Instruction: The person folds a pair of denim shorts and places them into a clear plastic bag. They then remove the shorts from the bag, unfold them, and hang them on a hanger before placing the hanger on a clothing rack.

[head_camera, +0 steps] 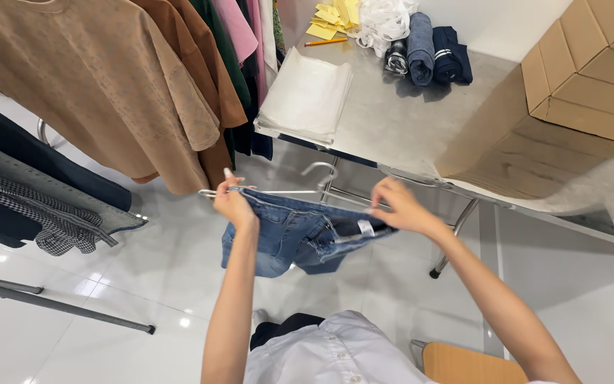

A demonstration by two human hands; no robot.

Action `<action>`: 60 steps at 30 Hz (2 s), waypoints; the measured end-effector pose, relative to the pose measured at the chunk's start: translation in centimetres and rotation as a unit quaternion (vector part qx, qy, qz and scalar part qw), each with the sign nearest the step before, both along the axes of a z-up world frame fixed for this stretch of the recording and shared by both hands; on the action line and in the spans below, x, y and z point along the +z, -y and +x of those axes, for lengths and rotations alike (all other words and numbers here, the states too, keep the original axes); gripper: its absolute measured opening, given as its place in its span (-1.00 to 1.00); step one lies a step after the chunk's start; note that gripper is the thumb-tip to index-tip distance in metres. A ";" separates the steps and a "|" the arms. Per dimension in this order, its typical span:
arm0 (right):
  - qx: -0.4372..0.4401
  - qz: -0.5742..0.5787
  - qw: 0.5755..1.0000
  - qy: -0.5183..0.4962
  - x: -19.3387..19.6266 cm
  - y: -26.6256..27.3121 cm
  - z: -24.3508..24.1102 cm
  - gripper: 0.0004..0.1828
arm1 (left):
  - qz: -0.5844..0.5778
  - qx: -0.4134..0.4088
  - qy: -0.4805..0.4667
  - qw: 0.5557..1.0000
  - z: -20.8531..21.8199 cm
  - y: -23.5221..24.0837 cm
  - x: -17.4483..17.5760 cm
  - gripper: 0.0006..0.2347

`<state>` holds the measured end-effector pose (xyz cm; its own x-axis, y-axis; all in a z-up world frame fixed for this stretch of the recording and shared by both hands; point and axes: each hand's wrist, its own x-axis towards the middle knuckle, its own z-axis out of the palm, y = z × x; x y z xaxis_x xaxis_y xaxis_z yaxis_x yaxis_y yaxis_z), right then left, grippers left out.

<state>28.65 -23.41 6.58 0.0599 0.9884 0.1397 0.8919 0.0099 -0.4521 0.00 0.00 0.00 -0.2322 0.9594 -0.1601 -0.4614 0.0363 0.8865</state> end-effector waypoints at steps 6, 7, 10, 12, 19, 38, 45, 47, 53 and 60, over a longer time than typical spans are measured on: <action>-0.035 -0.060 0.915 -0.399 5.7 -2.7 -10.9 -0.82 | 0.040 -0.055 -0.054 0.996 4.7 5.0 2.6 -0.79; -0.034 -0.060 0.914 -0.401 5.1 -3.0 -10.4 -0.82 | 0.040 -0.054 -0.057 0.996 4.6 5.0 2.8 -0.79; -0.122 -0.030 0.958 -0.258 3.8 -3.4 -8.6 -0.69 | 0.054 -0.089 -0.134 0.985 3.7 5.7 5.1 -0.84; -0.107 -0.047 0.972 -0.204 3.4 -2.8 -7.4 -0.65 | 0.064 -0.119 -0.212 0.968 2.4 7.2 8.7 -0.78; -0.098 -0.093 0.973 -0.187 5.2 -0.9 -6.3 -0.60 | 0.046 -0.045 -0.360 0.931 0.7 5.1 4.8 -0.57; -0.130 -0.136 0.931 -0.312 7.5 1.0 -3.9 -0.67 | 0.165 0.037 -0.289 0.942 2.6 4.0 3.9 -0.85; -0.117 -0.142 0.884 -0.429 8.5 2.5 -1.2 -0.70 | 0.182 0.080 -0.302 0.932 1.1 1.6 2.3 -0.93; -0.126 -0.130 0.883 -0.434 7.0 3.4 0.7 -0.72 | 0.140 0.062 -0.303 0.940 -0.3 0.9 2.9 -0.88; -0.138 -0.124 0.893 -0.410 5.9 3.5 2.0 -0.76 | 0.070 0.015 -0.316 0.946 -1.1 0.4 3.0 -0.72; -0.159 -0.132 0.888 -0.412 5.7 5.1 1.6 -0.68 | 0.030 -0.022 -0.264 0.964 -1.3 0.5 1.5 -0.68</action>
